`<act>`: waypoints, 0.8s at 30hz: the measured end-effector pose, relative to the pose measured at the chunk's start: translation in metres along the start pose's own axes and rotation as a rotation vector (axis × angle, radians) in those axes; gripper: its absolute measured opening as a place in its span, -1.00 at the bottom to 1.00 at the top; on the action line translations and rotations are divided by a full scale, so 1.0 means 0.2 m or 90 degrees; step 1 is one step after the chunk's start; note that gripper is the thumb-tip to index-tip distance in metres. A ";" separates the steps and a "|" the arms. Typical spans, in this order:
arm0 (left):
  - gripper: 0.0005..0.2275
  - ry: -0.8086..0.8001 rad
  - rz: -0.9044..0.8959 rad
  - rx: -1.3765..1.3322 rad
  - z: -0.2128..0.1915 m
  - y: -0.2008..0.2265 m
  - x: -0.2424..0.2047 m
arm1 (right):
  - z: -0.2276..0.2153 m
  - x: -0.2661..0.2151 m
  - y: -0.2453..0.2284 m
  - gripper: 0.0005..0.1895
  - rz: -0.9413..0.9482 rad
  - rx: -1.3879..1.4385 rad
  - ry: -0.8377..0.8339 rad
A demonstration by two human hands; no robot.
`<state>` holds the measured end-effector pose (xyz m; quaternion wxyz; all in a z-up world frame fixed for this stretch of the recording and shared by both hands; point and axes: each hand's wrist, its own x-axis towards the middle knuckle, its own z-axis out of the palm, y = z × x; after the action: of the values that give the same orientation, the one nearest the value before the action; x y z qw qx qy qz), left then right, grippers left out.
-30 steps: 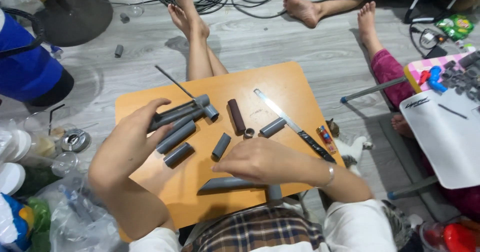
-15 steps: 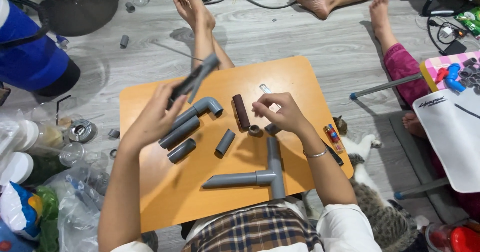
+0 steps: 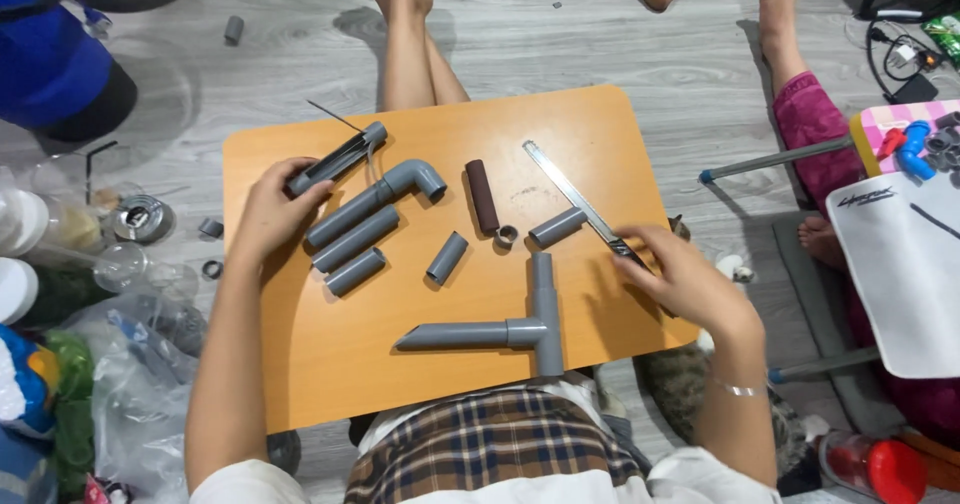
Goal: The person uses a piece of sandpaper to sand the exterior ends of gray PVC pipe segments and then fits them into connectors while sitting at a small table.
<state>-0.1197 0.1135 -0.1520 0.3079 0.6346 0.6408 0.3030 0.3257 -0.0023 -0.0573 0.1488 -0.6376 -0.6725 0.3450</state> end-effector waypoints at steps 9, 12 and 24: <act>-0.19 0.015 0.255 0.197 0.05 0.17 -0.25 | 0.12 -0.15 0.37 -0.38 0.263 -0.199 0.021; -0.19 -0.111 0.162 0.287 0.14 0.21 -0.38 | 0.17 -0.11 0.38 -0.37 0.188 -0.378 0.121; -0.26 0.025 0.177 0.396 0.22 -0.06 -0.30 | 0.37 0.04 0.39 -0.64 0.121 -0.260 0.154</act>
<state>-0.0933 0.0529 -0.1888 0.0431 0.7733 0.6159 0.1442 0.3360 -0.0186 -0.1623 0.0632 -0.7515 -0.6425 0.1355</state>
